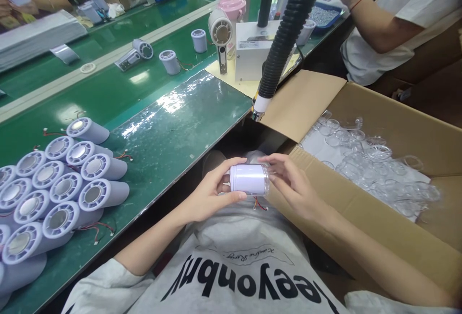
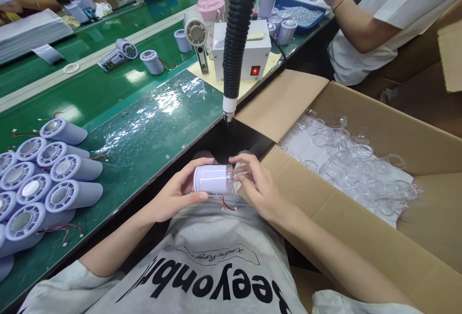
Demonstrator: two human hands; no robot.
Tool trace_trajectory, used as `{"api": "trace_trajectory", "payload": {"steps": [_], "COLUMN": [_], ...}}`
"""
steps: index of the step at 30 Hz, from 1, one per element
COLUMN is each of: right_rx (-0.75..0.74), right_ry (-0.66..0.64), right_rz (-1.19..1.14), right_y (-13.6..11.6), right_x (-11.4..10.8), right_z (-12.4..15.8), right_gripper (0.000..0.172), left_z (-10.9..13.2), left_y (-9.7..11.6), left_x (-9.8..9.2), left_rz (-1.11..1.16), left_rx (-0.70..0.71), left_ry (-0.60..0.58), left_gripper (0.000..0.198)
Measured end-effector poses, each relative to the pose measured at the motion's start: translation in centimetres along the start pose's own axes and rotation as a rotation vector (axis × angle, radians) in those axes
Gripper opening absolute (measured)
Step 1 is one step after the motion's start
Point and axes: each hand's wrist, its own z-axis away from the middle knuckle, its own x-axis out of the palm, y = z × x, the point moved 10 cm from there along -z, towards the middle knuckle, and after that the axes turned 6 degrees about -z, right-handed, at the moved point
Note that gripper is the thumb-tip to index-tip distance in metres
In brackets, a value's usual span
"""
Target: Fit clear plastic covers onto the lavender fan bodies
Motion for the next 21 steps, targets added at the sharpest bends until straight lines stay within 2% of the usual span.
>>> {"api": "trace_trajectory", "payload": {"steps": [2, 4, 6, 9, 11, 16, 21], "right_rx": [-0.341, -0.491, -0.401, -0.055, 0.111, 0.169, 0.304], "right_ry": [-0.081, -0.189, -0.219, -0.213, -0.201, -0.161, -0.182], "right_rz": [0.208, 0.284, 0.191, -0.137, -0.261, -0.193, -0.194], "right_y": [-2.9, -3.9, -3.3, -0.8, 0.1, -0.1, 1.8], "right_x": [0.8, 1.9, 1.9, 1.5, 1.5, 0.9, 2.4], "right_z": [0.7, 1.6, 1.4, 0.9, 0.9, 0.5, 1.0], "right_gripper": [0.04, 0.051, 0.051, 0.049, 0.044, 0.038, 0.043], "left_z": [0.0, 0.1, 0.1, 0.2, 0.4, 0.5, 0.0], "left_y": [-0.3, -0.5, -0.5, 0.1, 0.1, -1.3, -3.7], "left_x": [0.2, 0.5, 0.7, 0.7, 0.8, 0.8, 1.8], "left_rz": [0.084, 0.129, 0.097, 0.007, 0.016, 0.125, 0.165], "left_rx": [-0.044, -0.082, -0.077, -0.01, 0.002, -0.098, -0.2], "left_ry": [-0.013, -0.046, -0.071, -0.1, -0.127, -0.145, -0.123], "left_gripper": [0.055, 0.054, 0.058, 0.069, 0.071, 0.073, 0.073]}}
